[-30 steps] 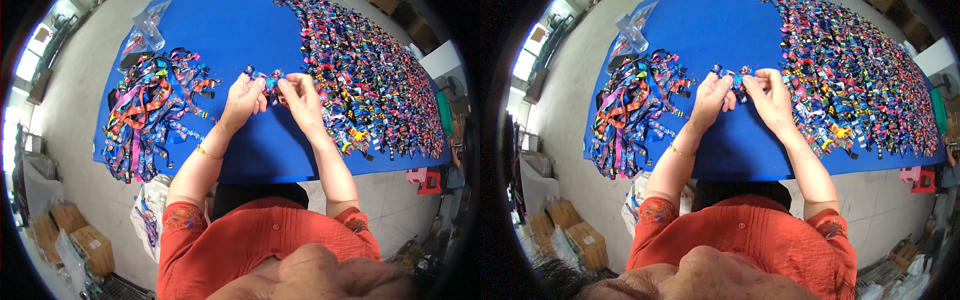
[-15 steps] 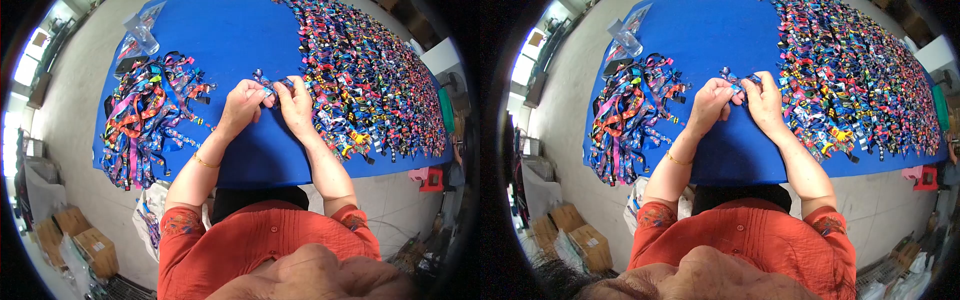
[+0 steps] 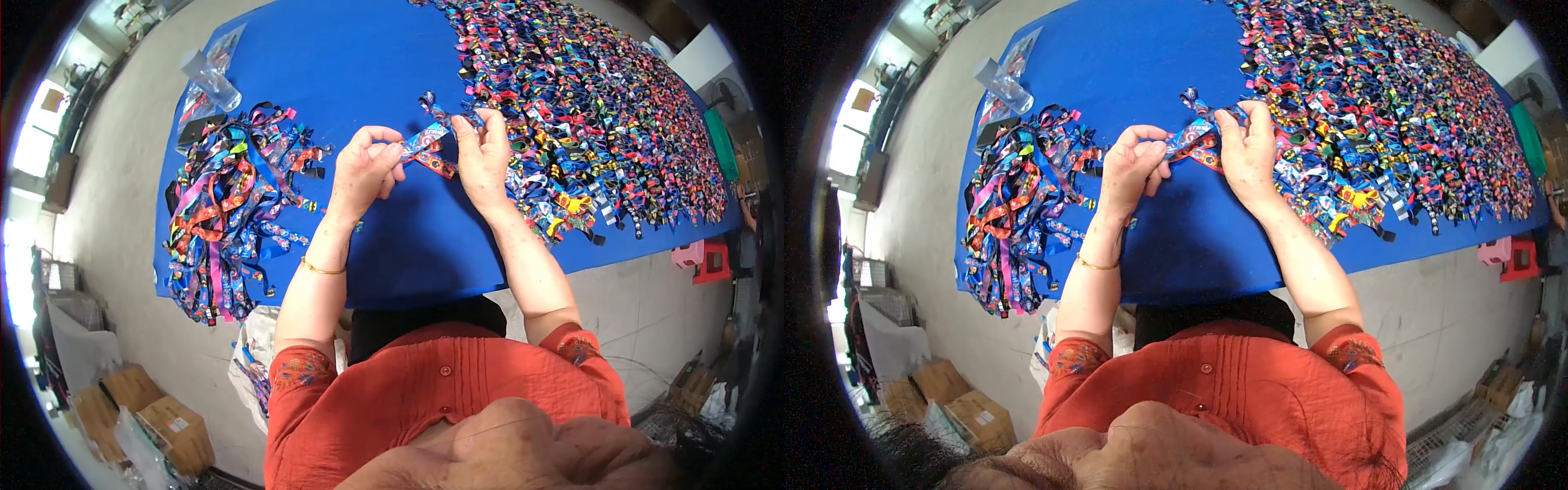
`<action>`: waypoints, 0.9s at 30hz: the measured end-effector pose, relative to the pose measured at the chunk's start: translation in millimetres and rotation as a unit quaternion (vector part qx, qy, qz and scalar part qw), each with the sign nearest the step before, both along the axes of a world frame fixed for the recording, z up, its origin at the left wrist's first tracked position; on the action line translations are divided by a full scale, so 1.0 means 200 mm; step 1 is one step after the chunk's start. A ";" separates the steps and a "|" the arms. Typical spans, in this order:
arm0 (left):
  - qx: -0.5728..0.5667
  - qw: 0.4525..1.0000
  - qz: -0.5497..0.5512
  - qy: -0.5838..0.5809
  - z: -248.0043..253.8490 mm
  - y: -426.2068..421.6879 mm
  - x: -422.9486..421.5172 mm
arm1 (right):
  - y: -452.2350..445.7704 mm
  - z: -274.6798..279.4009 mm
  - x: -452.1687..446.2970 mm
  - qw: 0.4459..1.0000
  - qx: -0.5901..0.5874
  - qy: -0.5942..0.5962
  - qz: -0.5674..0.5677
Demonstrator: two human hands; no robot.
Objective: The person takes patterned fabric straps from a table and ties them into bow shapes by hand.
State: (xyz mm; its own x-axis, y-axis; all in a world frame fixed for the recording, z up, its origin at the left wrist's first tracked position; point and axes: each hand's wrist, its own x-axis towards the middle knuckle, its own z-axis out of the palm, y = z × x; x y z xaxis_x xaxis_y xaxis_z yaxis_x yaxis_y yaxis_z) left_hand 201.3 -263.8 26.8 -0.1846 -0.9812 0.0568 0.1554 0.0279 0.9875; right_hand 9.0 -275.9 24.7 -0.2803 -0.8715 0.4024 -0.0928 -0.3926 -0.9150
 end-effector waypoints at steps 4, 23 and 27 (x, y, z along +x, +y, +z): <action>-0.036 0.997 0.044 0.049 -0.03 -0.02 0.00 | -0.01 -0.06 0.01 1.000 0.007 0.012 0.015; -0.054 0.998 0.012 -0.002 -0.08 -0.02 -0.03 | 0.06 -0.12 0.10 0.991 0.071 -0.006 0.112; 0.004 0.998 0.037 -0.056 -0.09 -0.03 -0.04 | 0.06 -0.10 0.08 0.986 0.104 0.097 0.087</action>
State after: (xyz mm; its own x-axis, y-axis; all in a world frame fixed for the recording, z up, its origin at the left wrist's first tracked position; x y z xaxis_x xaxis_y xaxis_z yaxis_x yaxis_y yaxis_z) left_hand 193.7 -268.9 8.4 -0.1166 -0.9927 0.0315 0.0420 0.0267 0.9988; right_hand 25.2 -263.3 5.1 -0.0555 -0.9689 0.2413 -0.2217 -0.2236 -0.9491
